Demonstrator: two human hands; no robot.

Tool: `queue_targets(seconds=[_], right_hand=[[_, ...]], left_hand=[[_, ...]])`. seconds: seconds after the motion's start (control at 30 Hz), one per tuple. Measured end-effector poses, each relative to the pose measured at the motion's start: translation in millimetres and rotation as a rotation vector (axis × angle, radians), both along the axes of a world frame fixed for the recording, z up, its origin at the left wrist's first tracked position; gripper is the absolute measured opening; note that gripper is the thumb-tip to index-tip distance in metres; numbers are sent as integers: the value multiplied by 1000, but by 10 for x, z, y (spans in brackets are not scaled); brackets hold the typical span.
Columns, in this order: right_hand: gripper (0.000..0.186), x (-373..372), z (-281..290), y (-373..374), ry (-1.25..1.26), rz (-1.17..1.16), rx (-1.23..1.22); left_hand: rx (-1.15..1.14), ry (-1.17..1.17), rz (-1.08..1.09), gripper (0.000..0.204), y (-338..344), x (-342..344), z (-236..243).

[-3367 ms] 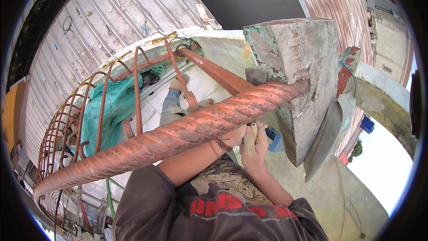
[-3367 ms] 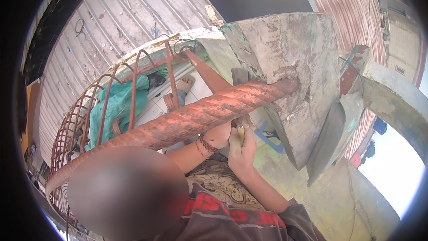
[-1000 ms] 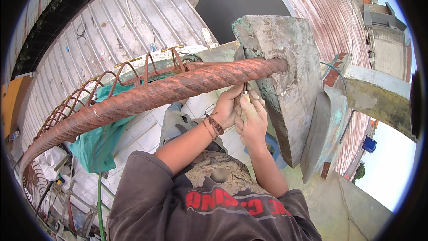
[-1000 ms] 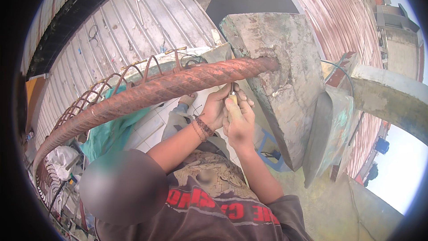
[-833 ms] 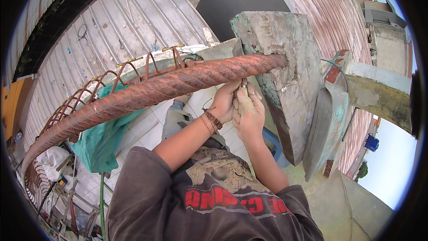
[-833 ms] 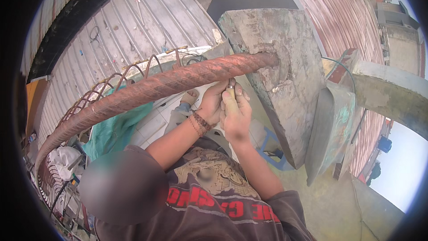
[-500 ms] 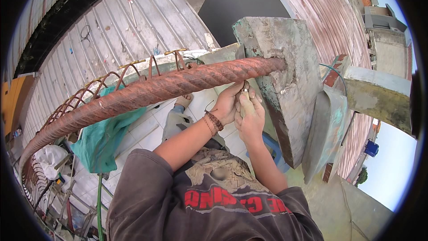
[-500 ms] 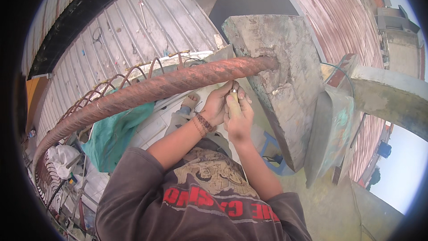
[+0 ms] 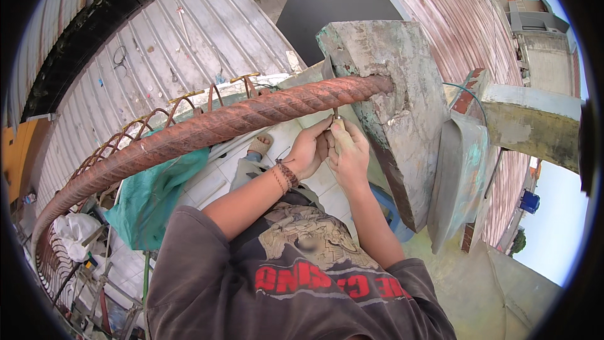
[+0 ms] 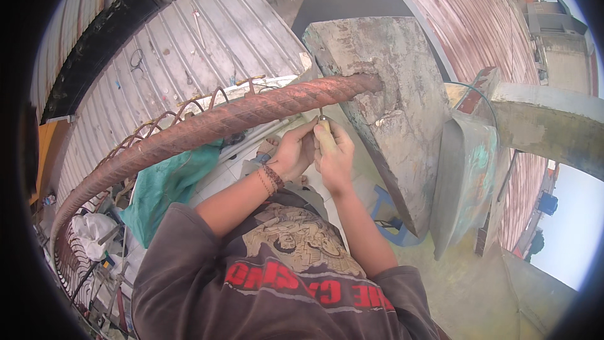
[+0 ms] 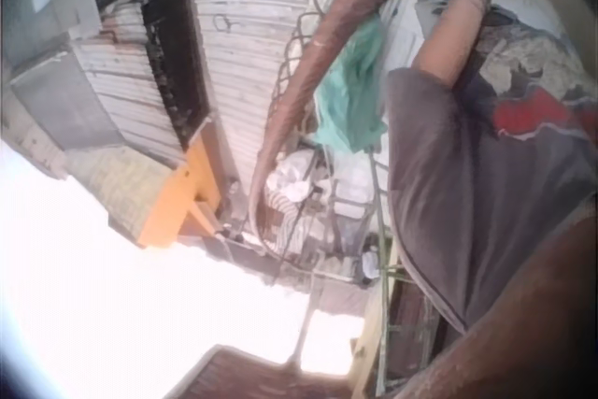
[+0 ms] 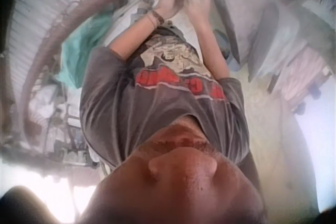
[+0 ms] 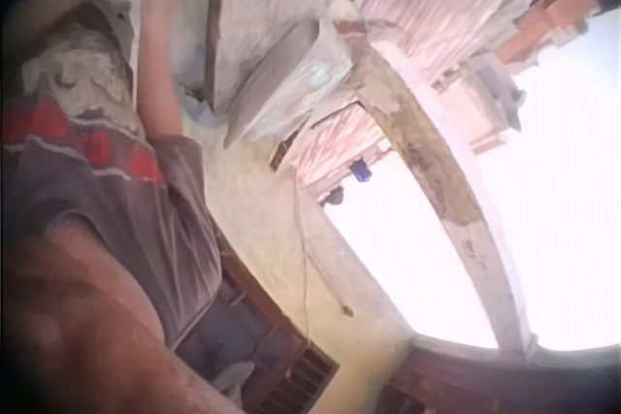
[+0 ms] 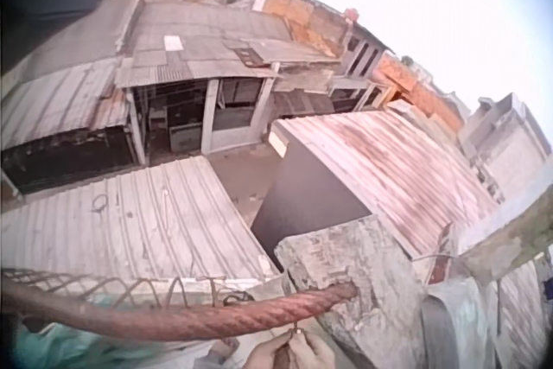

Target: The person applies mortar to a concrete structure using a trowel, smoothing the surface around a thick metal rod. The person repeatedly scoops and spreads the mortar along the rod's length.

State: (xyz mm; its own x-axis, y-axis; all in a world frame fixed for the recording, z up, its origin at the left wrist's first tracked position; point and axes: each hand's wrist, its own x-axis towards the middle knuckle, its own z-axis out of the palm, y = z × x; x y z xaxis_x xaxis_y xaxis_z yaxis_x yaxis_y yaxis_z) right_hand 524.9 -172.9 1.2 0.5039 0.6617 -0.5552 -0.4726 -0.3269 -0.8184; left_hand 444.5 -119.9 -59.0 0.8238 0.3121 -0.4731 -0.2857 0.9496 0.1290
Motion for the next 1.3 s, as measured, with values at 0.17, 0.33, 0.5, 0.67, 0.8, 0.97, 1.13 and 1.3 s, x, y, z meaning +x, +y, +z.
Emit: queue_targets(seconds=[0.17, 0.33, 0.5, 0.67, 0.8, 0.97, 1.13, 1.3], right_hand=[[23, 48, 135, -593, -4, -30, -196], [29, 76, 250, -1322, 13, 87, -281], [33, -42, 367, -1534, -29, 154, -231], [35, -119, 538, -1538, -238, 235, -225], [36, -176, 400, -1762, -353, 163, -195], [34, -166, 546, -1793, -368, 88, -201], [34, -108, 505, -1937, -466, 78, -185], [37, -157, 541, -1963, -457, 93, -304]], left_hand=[[658, 271, -353, 30, 98, -562, 206], [898, 190, 113, 30, 733, -547, 865], [678, 557, -107, 75, 1510, 149, 909], [546, 123, -128, 108, 1538, 482, 923], [388, -59, -121, 114, 1526, 327, 868], [340, -104, -2, 114, 1546, 310, 687], [367, -182, 102, 108, 1429, 194, 766], [492, -187, 217, 83, 1319, 20, 839]])
